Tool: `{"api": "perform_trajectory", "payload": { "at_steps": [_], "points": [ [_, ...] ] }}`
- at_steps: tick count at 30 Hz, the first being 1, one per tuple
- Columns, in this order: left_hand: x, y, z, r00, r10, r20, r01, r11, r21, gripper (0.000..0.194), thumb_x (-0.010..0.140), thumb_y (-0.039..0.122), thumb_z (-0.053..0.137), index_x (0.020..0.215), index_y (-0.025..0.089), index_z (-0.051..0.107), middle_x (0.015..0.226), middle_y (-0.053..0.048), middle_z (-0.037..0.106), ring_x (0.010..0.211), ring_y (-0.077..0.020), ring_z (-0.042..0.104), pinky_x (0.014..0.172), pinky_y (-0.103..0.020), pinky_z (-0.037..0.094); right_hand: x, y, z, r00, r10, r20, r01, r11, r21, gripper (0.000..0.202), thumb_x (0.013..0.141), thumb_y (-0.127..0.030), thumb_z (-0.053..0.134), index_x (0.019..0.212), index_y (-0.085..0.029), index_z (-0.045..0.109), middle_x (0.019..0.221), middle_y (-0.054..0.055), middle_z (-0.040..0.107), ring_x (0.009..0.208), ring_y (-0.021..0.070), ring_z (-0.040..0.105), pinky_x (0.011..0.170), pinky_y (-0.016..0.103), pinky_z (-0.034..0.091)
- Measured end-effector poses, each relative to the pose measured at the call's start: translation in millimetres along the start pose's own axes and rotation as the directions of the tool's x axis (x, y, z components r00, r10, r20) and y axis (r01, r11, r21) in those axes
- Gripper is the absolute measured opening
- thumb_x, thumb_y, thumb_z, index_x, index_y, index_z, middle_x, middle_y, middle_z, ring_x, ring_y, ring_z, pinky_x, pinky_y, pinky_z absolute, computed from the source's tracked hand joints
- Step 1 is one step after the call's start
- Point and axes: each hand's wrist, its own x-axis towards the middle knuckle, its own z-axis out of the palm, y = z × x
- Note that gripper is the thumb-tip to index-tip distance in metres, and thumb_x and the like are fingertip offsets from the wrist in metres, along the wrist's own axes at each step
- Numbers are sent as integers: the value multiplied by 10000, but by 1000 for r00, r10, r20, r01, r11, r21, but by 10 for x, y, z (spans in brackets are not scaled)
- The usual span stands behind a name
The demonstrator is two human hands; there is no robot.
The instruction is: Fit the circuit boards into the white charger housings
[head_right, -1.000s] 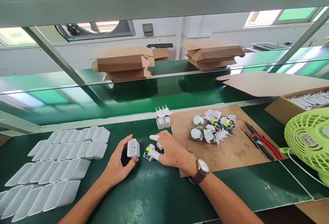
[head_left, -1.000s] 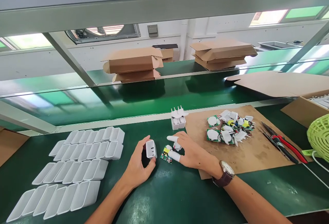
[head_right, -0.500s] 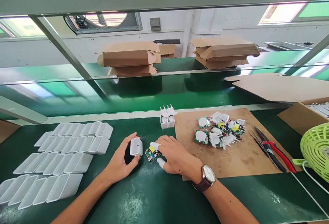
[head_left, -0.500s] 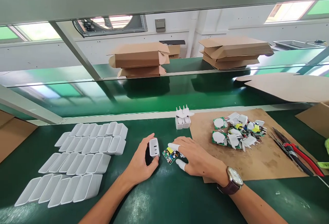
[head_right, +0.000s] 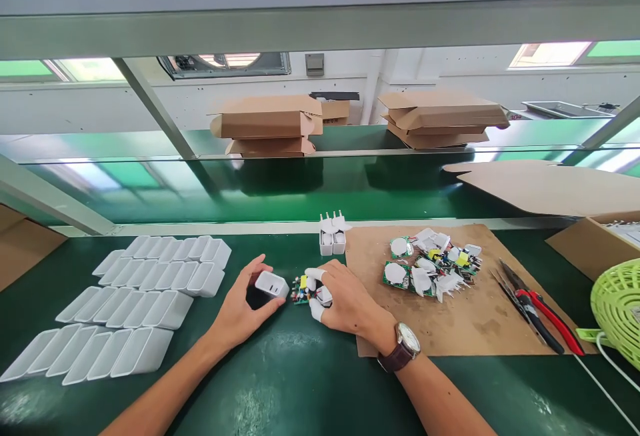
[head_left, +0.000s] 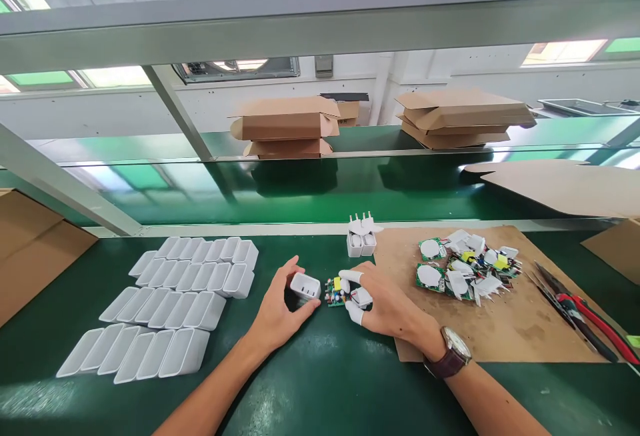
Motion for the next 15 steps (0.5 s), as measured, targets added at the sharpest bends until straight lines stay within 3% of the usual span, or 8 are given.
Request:
{"api": "perform_trajectory", "payload": {
  "at_steps": [2,5,7,10,13,15],
  "points": [
    [4,20,3,999,-48,-13,48,998,36,743,815,340,774,1465,283,419,1233,-66,641,1066,-233,663,983,-442,557,15,5,12,991,4,-130,-6,1000,-20,515,833,-87,602,1326,-222,542,1074,97,688,979,270,649,839,451,600],
    [1,82,-34,995,-49,89,48,999,11,841,773,354,822,1494,294,392,1350,-88,593,1025,-220,647,901,-413,578,32,-11,19,964,-9,-267,5,1000,-14,554,859,-92,585,1382,-248,489,1126,94,676,1022,269,658,856,455,607],
    [2,125,-68,981,-32,190,37,999,-28,829,785,357,821,1494,300,397,1384,-97,584,991,-210,649,854,-396,582,36,-48,16,952,-19,-305,28,999,27,568,876,-94,584,1408,-255,468,1168,98,662,1072,266,654,879,457,606],
    [16,161,-92,962,36,271,-25,999,-43,571,830,401,796,1330,278,549,1230,-73,654,986,-221,648,839,-388,569,29,-141,8,963,-64,-263,99,987,124,575,902,-110,594,1441,-245,445,1210,107,652,1120,255,638,908,452,604],
    [35,159,-69,978,167,125,-178,980,88,474,791,460,841,1142,245,607,1076,-60,660,982,-246,615,832,-393,543,12,-244,22,959,-146,-245,178,977,114,598,913,-103,601,1466,-241,417,1241,115,655,1131,260,622,919,471,601],
    [43,149,-41,958,288,8,-284,938,200,518,758,475,874,1120,232,593,1048,-62,648,981,-253,590,844,-396,529,0,-299,46,942,-195,-273,209,978,24,606,913,-76,595,1468,-231,409,1254,127,655,1140,277,606,924,498,595]
  ]
}}
